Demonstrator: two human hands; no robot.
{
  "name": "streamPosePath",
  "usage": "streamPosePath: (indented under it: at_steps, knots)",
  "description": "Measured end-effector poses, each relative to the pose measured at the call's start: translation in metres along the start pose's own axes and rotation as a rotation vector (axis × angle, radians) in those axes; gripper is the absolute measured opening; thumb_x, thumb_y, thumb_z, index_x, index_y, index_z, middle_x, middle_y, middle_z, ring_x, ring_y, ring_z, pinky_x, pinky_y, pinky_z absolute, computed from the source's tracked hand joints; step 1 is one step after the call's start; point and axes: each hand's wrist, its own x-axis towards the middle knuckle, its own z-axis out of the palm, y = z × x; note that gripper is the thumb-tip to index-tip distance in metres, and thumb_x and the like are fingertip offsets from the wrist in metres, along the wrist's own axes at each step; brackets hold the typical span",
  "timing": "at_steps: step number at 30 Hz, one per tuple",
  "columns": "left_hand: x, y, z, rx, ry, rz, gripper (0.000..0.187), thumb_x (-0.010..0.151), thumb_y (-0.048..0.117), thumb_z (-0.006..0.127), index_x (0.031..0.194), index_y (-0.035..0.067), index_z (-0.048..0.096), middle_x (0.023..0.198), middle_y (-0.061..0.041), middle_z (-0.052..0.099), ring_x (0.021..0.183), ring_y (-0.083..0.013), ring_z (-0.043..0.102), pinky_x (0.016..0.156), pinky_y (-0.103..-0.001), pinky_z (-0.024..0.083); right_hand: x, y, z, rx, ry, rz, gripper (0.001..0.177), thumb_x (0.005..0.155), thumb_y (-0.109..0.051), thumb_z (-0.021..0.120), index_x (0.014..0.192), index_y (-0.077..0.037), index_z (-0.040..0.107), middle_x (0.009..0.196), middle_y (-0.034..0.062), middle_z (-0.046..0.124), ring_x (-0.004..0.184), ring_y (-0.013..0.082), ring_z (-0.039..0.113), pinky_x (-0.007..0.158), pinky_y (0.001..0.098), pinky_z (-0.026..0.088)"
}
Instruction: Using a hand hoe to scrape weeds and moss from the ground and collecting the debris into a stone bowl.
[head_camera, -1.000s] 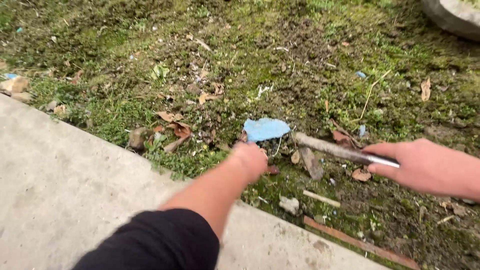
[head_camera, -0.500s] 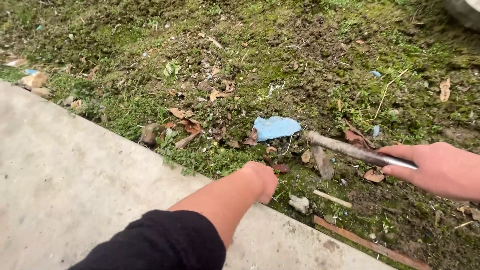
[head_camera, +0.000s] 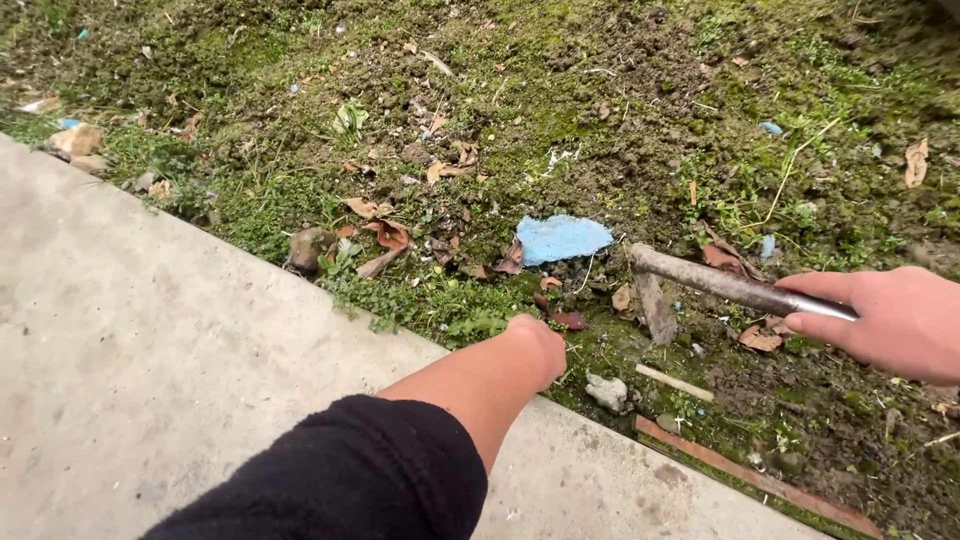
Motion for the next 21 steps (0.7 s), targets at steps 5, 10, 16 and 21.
streamPosePath:
  at_steps: [5,10,16,21]
  knots:
    - [-0.037,-0.039,-0.007,0.213,0.132,-0.107,0.017,0.098,0.020,0.069,0.112,0.011,0.068,0.094,-0.004,0.063,0.078,-0.0117,0.056,0.074,-0.025,0.053,-0.010,-0.004,-0.005,0.068,-0.060,-0.029,0.050,0.101,-0.059,0.043,0.149,-0.053,0.032,0.066,-0.0112,0.070,0.049,0.0003,0.057,0.047,0.0104,0.049]
    - [-0.087,-0.110,-0.036,-0.138,0.293,-0.326,0.016,0.101,0.021,0.062,0.104,0.008,0.072,0.093,-0.004,0.069,0.081,-0.0142,0.067,0.077,-0.029,0.063,-0.011,-0.004,-0.010,0.120,-0.089,-0.014,0.052,0.102,-0.056,0.045,0.151,-0.051,0.029,0.068,-0.0101,0.069,0.051,0.0006,0.057,0.047,0.0110,0.049]
    - [-0.091,-0.074,-0.023,-0.348,0.292,-0.235,0.021,0.101,0.004,0.051,0.114,0.004,0.068,0.107,-0.011,0.071,0.094,-0.0205,0.073,0.083,-0.029,0.065,-0.005,-0.005,-0.004,0.175,-0.057,-0.023,0.050,0.102,-0.052,0.047,0.149,-0.050,0.032,0.078,-0.0119,0.080,0.050,0.0004,0.056,0.044,0.0111,0.048]
    - [-0.063,-0.063,0.002,-0.483,0.318,-0.165,0.033,0.098,-0.005,0.048,0.129,0.004,0.058,0.115,-0.014,0.067,0.098,-0.0244,0.067,0.083,-0.037,0.062,0.044,0.007,0.039,0.023,0.108,0.002,0.052,0.093,-0.068,0.046,0.144,-0.060,0.037,0.077,-0.0284,0.081,0.053,-0.0084,0.067,0.051,0.0048,0.051]
